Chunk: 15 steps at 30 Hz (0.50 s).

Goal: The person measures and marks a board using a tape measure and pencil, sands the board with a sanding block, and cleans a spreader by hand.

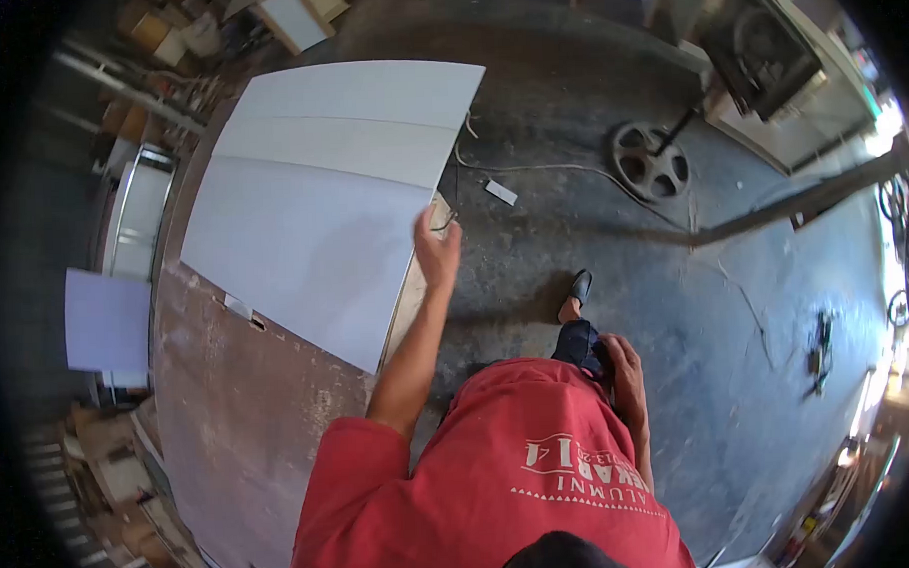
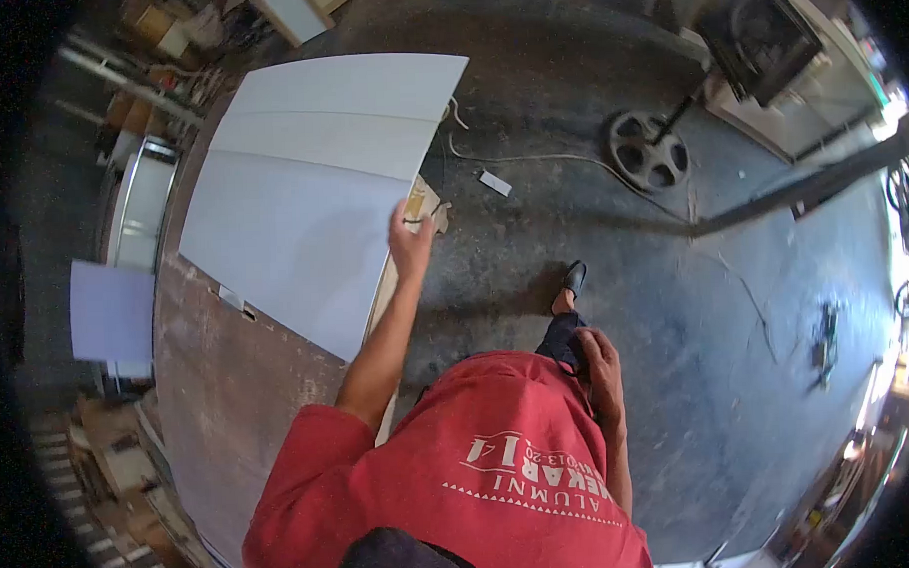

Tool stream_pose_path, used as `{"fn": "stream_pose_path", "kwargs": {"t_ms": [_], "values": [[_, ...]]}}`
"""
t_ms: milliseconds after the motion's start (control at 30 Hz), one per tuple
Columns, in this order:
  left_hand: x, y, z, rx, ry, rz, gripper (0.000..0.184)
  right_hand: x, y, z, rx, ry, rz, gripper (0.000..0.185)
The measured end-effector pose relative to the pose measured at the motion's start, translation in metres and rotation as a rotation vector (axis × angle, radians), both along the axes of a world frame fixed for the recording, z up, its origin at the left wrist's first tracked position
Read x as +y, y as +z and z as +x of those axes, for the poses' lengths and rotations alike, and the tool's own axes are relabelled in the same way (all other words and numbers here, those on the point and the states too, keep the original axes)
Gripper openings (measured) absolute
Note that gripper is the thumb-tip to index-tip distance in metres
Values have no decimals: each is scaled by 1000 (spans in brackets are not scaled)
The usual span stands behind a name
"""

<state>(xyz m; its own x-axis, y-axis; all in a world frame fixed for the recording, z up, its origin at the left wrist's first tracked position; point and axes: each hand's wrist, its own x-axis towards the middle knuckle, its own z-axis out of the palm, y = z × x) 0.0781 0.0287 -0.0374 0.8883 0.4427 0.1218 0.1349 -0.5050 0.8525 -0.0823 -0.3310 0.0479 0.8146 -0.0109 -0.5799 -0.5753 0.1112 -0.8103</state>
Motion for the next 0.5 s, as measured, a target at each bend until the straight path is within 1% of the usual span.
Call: {"fn": "stream_pose_path", "kwargs": {"t_ms": [33,67,133,167,233,267,300,367,400,433,500], "values": [[9,-6,28,-93,161,140,69,-16,-6,32,13,-16,86,28],[20,-8,51,-105,200,149,69,-24,-6,66,0,23,95,28],[27,-18,75,120,408,267,79,-47,2,120,12,47,268,34],[30,-26,84,132,437,260,79,-57,7,146,24,77,261,34],[31,-40,96,201,411,414,87,-78,15,202,-106,222,158,41],[28,-39,96,216,401,450,84,-93,13,231,-35,278,293,45],[26,-40,95,240,435,432,84,-99,10,257,-16,316,278,45],[22,-42,95,256,428,542,81,-103,5,307,83,204,454,46],[19,-40,98,266,459,533,72,-101,8,331,91,197,458,43],[17,-38,101,276,488,520,72,-97,8,353,99,227,448,43],[13,-35,104,283,510,560,63,-87,3,393,145,247,558,36]]}}
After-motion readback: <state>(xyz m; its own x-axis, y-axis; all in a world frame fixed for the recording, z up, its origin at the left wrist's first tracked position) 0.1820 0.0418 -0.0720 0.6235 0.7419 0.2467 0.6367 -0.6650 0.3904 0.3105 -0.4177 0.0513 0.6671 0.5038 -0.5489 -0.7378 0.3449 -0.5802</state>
